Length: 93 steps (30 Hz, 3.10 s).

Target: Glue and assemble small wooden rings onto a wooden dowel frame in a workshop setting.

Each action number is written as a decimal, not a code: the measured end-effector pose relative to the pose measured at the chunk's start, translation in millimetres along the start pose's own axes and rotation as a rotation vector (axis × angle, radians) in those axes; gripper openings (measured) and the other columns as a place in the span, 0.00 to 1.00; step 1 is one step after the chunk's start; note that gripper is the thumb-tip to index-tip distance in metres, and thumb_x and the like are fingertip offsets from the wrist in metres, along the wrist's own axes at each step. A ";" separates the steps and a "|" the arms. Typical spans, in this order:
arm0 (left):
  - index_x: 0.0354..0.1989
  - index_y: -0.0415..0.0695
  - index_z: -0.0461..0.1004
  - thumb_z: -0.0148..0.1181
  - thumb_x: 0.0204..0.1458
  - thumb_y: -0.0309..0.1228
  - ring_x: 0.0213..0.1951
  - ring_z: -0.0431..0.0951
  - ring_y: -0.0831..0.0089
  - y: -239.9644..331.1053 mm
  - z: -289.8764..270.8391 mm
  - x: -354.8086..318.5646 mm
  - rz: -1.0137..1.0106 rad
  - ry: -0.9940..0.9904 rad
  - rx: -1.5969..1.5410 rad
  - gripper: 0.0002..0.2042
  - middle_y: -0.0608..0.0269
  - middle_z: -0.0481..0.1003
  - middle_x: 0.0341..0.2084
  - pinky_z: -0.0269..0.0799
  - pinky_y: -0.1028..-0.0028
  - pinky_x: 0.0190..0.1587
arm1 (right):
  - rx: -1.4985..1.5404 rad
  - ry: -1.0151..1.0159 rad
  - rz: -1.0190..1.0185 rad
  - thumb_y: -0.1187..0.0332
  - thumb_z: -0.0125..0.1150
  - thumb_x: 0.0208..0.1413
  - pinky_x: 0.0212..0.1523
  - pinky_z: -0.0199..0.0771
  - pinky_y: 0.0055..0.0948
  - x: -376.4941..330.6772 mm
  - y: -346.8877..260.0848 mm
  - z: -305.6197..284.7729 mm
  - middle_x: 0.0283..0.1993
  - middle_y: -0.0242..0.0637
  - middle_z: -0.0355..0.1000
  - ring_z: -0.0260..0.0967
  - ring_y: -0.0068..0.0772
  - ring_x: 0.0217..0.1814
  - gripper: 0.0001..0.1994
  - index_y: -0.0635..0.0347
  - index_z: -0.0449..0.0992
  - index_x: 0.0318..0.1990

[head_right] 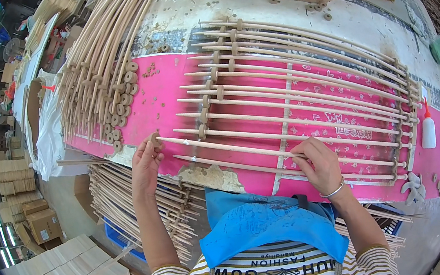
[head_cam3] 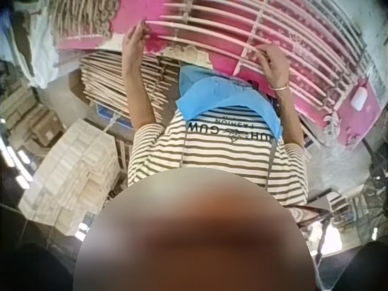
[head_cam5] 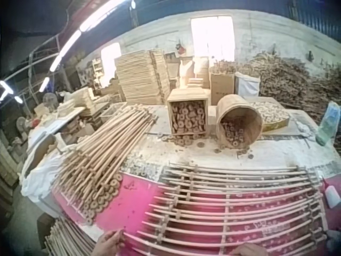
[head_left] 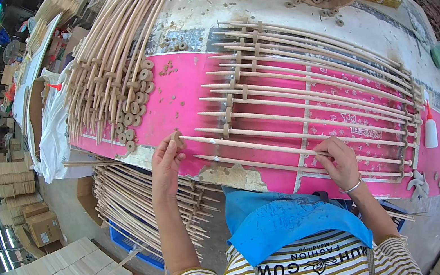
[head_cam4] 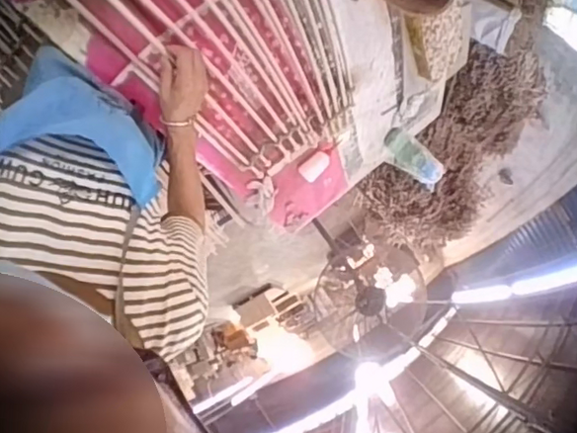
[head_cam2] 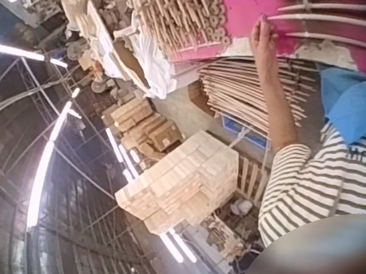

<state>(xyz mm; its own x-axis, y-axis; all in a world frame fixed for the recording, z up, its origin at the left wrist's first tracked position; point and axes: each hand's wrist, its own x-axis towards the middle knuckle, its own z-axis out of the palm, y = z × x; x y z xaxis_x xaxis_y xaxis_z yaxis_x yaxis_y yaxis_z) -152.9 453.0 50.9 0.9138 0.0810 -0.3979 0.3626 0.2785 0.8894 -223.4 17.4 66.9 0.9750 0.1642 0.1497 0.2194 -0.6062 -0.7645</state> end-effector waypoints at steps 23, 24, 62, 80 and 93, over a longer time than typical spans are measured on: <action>0.83 0.47 0.42 0.74 0.55 0.27 0.46 0.81 0.76 5.7 52.3 -21.7 -0.022 0.022 0.168 0.52 0.66 0.77 0.40 0.72 0.81 0.35 | -0.089 0.019 -0.054 0.74 0.70 0.55 0.38 0.78 0.38 6.9 -8.5 9.3 0.37 0.41 0.76 0.77 0.44 0.40 0.08 0.61 0.80 0.42; 0.83 0.48 0.41 0.75 0.54 0.26 0.46 0.82 0.75 4.4 53.1 -23.3 -0.016 0.029 0.169 0.54 0.63 0.79 0.42 0.72 0.81 0.33 | -0.115 0.013 -0.075 0.74 0.70 0.56 0.38 0.78 0.38 6.8 -7.6 7.8 0.37 0.41 0.76 0.77 0.45 0.39 0.08 0.61 0.81 0.42; 0.52 0.55 0.84 0.75 0.46 0.32 0.49 0.75 0.62 -14.4 67.5 -27.2 0.837 -0.088 1.320 0.21 0.67 0.76 0.45 0.64 0.60 0.54 | -0.122 0.007 -0.006 0.69 0.73 0.54 0.39 0.78 0.41 -8.6 19.8 4.4 0.37 0.39 0.75 0.76 0.43 0.40 0.08 0.59 0.80 0.39; 0.62 0.44 0.78 0.62 0.66 0.27 0.47 0.80 0.71 -4.6 -70.2 15.5 0.601 0.526 0.899 0.16 0.61 0.80 0.47 0.74 0.72 0.49 | -0.247 -0.041 -0.134 0.64 0.76 0.47 0.46 0.71 0.43 -30.6 5.7 7.0 0.41 0.38 0.76 0.74 0.45 0.45 0.15 0.56 0.83 0.42; 0.53 0.41 0.80 0.70 0.55 0.29 0.49 0.78 0.57 4.6 -125.0 35.8 0.599 0.686 1.257 0.17 0.55 0.78 0.44 0.73 0.62 0.55 | -0.157 -0.014 -0.060 0.74 0.73 0.49 0.42 0.75 0.41 -29.1 2.7 14.8 0.37 0.41 0.75 0.75 0.45 0.41 0.09 0.61 0.81 0.38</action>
<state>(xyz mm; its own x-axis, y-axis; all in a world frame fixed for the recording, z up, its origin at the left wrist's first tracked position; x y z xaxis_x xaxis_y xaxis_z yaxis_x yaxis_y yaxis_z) -141.4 576.7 12.6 0.8476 0.3884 0.3616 0.2233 -0.8792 0.4208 -251.7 22.6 51.2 0.9598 0.2136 0.1821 0.2806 -0.7093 -0.6467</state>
